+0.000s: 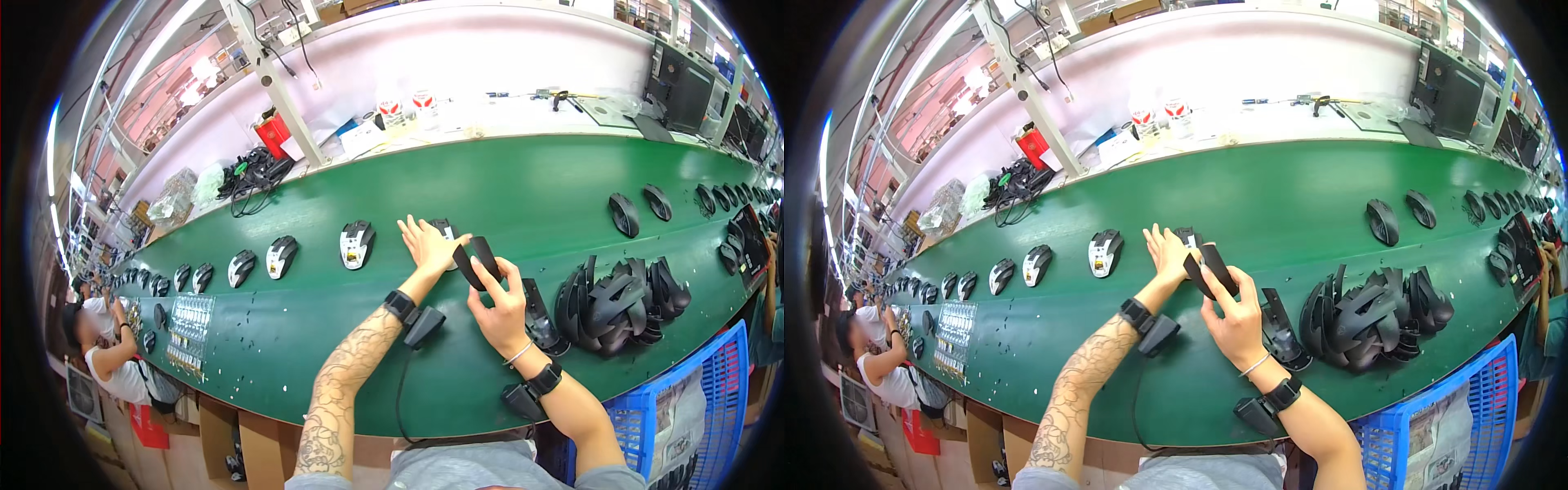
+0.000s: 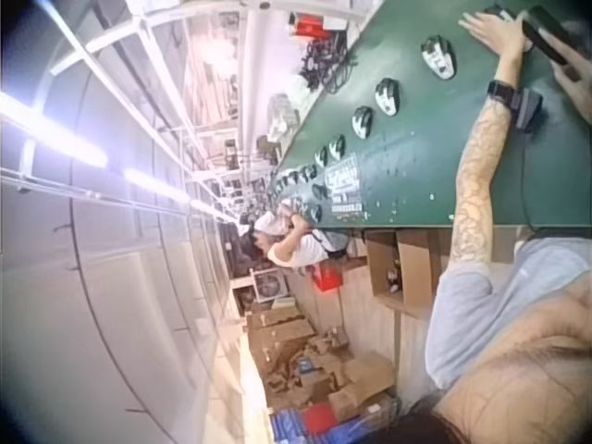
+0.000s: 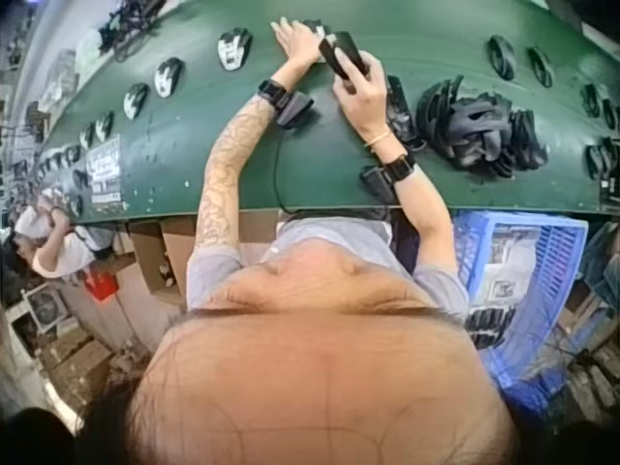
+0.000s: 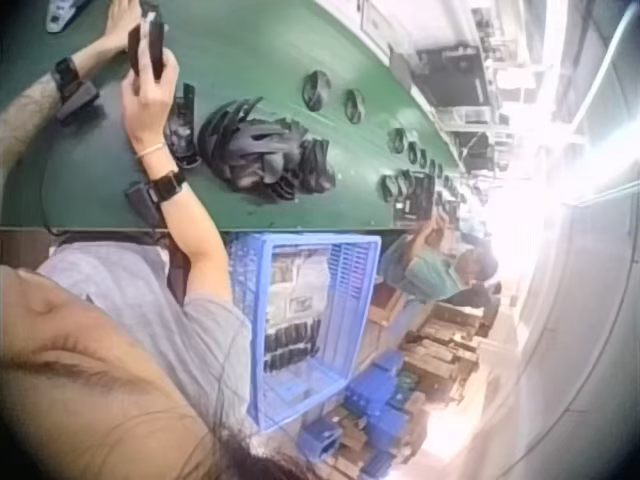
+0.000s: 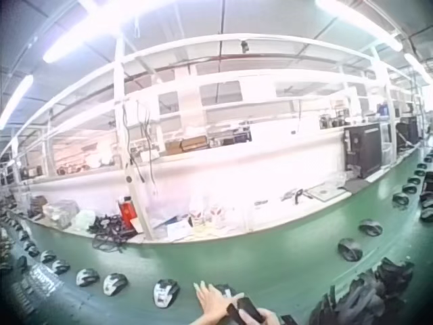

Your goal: The person assembles computer mice by attaching black rubber side grips to the mouse bodies. They pick up a mouse, apply the grip pieces to the sides, and place the completed unit on the green workbench. The process is repeated for multiple units in a repetitive assembly line fashion.

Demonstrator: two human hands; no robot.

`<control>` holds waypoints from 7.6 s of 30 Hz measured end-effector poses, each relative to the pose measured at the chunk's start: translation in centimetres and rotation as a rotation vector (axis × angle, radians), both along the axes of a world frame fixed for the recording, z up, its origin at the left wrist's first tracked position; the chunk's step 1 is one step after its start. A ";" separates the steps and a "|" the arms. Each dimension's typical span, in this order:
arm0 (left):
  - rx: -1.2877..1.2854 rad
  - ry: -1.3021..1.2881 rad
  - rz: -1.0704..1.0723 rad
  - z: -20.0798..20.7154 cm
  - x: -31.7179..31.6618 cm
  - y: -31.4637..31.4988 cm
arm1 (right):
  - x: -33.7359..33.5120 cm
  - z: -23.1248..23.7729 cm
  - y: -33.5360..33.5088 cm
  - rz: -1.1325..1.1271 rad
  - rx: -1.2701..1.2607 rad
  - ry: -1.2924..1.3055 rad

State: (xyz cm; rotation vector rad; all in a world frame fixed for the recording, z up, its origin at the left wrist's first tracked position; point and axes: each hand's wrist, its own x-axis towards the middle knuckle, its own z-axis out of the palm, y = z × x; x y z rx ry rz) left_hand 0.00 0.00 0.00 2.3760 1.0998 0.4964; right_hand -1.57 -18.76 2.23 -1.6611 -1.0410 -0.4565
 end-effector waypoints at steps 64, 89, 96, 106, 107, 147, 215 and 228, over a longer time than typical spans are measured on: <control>-1.416 -1.086 -0.102 2.2 -15.7 -6.0 | -3.9 -1.6 0.0 0.641 0.040 1.339; -1.684 -0.967 0.105 0.8 -16.4 -2.9 | -3.5 -0.3 -0.5 0.497 -0.265 0.732; -1.576 -0.845 -0.066 2.6 -16.1 -4.9 | -1.2 3.7 -2.3 0.120 -0.581 0.251; -1.190 -0.673 0.027 3.2 -5.8 -1.3 | 2.2 4.1 -5.2 -0.236 -0.834 0.212; -1.089 -0.608 0.005 2.2 -4.4 0.1 | 2.0 4.1 -5.1 -0.238 -0.833 0.228; -0.913 -0.946 -0.217 3.0 -16.1 -7.0 | -3.9 4.0 -1.3 0.413 -0.277 0.350; -1.057 -0.908 -0.186 1.6 -15.4 -8.7 | -4.4 2.0 0.4 0.211 -0.264 0.303; -1.493 -1.072 -0.085 3.2 -16.0 -5.7 | -3.3 -1.3 0.2 0.530 -0.084 1.198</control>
